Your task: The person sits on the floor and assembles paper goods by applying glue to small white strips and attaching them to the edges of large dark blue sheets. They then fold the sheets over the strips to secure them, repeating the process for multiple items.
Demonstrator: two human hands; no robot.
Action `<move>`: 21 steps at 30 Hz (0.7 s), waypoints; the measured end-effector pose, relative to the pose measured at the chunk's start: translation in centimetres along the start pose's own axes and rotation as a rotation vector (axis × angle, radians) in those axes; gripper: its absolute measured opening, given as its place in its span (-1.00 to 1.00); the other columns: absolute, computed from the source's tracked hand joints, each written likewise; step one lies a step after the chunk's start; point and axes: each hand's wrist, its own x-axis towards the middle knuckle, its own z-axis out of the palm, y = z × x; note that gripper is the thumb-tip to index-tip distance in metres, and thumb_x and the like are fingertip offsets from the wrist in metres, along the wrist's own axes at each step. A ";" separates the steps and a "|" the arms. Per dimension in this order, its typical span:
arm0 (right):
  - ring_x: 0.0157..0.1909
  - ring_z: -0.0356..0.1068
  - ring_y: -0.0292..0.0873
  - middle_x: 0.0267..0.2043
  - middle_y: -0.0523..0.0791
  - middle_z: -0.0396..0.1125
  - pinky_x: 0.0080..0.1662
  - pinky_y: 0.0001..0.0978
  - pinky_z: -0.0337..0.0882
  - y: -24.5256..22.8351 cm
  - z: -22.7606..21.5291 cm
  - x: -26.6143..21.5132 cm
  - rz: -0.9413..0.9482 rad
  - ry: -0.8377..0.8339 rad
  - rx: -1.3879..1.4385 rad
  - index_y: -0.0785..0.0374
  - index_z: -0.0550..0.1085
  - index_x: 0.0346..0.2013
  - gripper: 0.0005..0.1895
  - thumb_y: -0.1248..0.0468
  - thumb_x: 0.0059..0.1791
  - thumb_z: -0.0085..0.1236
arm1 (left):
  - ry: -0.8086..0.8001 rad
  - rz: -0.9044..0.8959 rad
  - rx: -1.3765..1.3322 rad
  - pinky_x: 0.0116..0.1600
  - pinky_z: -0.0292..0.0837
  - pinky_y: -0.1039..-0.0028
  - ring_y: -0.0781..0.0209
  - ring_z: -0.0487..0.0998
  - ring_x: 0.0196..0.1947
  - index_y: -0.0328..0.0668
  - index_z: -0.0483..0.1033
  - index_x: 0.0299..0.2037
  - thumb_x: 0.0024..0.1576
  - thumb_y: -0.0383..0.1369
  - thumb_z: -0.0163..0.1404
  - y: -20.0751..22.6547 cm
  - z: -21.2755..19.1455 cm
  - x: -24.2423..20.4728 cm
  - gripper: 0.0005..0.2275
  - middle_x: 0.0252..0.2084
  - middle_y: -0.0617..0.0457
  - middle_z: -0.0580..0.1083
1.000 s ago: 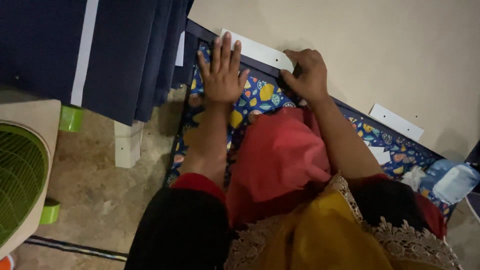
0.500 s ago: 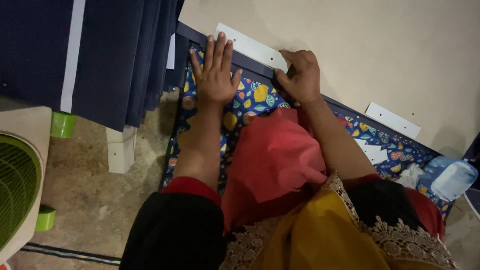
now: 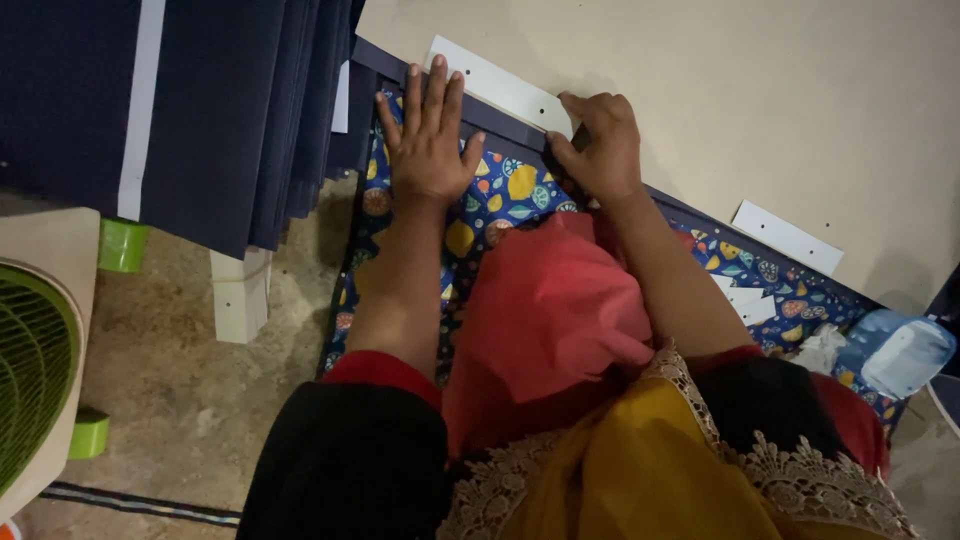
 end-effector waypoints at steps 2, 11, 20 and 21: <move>-0.08 0.33 0.06 -0.14 0.00 0.42 -0.05 -0.11 0.32 -0.2 -0.2 0.1 0.041 -0.030 -0.013 0.32 0.53 0.17 -0.49 0.24 -0.04 0.44 | 0.028 0.007 0.001 0.52 -0.43 -0.30 -0.07 -0.27 0.61 0.00 -0.10 0.60 0.41 0.06 -0.06 -0.1 0.3 0.1 -0.31 0.63 0.05 -0.18; -0.11 0.35 0.05 -0.14 -0.01 0.45 0.00 -0.13 0.30 -0.3 0.0 0.3 -0.004 0.016 0.036 0.28 0.54 0.13 -0.52 0.31 -0.08 0.42 | 0.044 0.012 -0.049 0.51 -0.44 -0.35 -0.09 -0.27 0.60 0.03 -0.04 0.59 0.36 0.02 0.01 -0.1 -0.2 0.1 -0.31 0.62 0.08 -0.15; 0.08 0.30 0.09 0.03 0.03 0.22 0.08 -0.06 0.38 -0.7 0.4 -0.4 0.051 0.056 0.011 0.31 0.44 0.28 -0.40 0.29 -0.03 0.40 | -0.051 -0.017 -0.047 0.52 -0.49 -0.29 -0.07 -0.35 0.61 0.11 -0.12 0.61 0.40 0.04 -0.11 0.1 -0.5 0.1 -0.34 0.63 0.12 -0.25; 0.07 0.32 0.05 0.12 0.00 0.30 0.09 -0.08 0.37 -0.9 0.1 -0.3 0.009 0.070 0.033 0.24 0.37 0.32 -0.37 0.35 -0.02 0.40 | -0.042 -0.017 -0.044 0.52 -0.48 -0.30 -0.07 -0.32 0.61 0.10 -0.11 0.61 0.39 0.03 -0.09 0.2 -0.6 0.0 -0.34 0.63 0.11 -0.23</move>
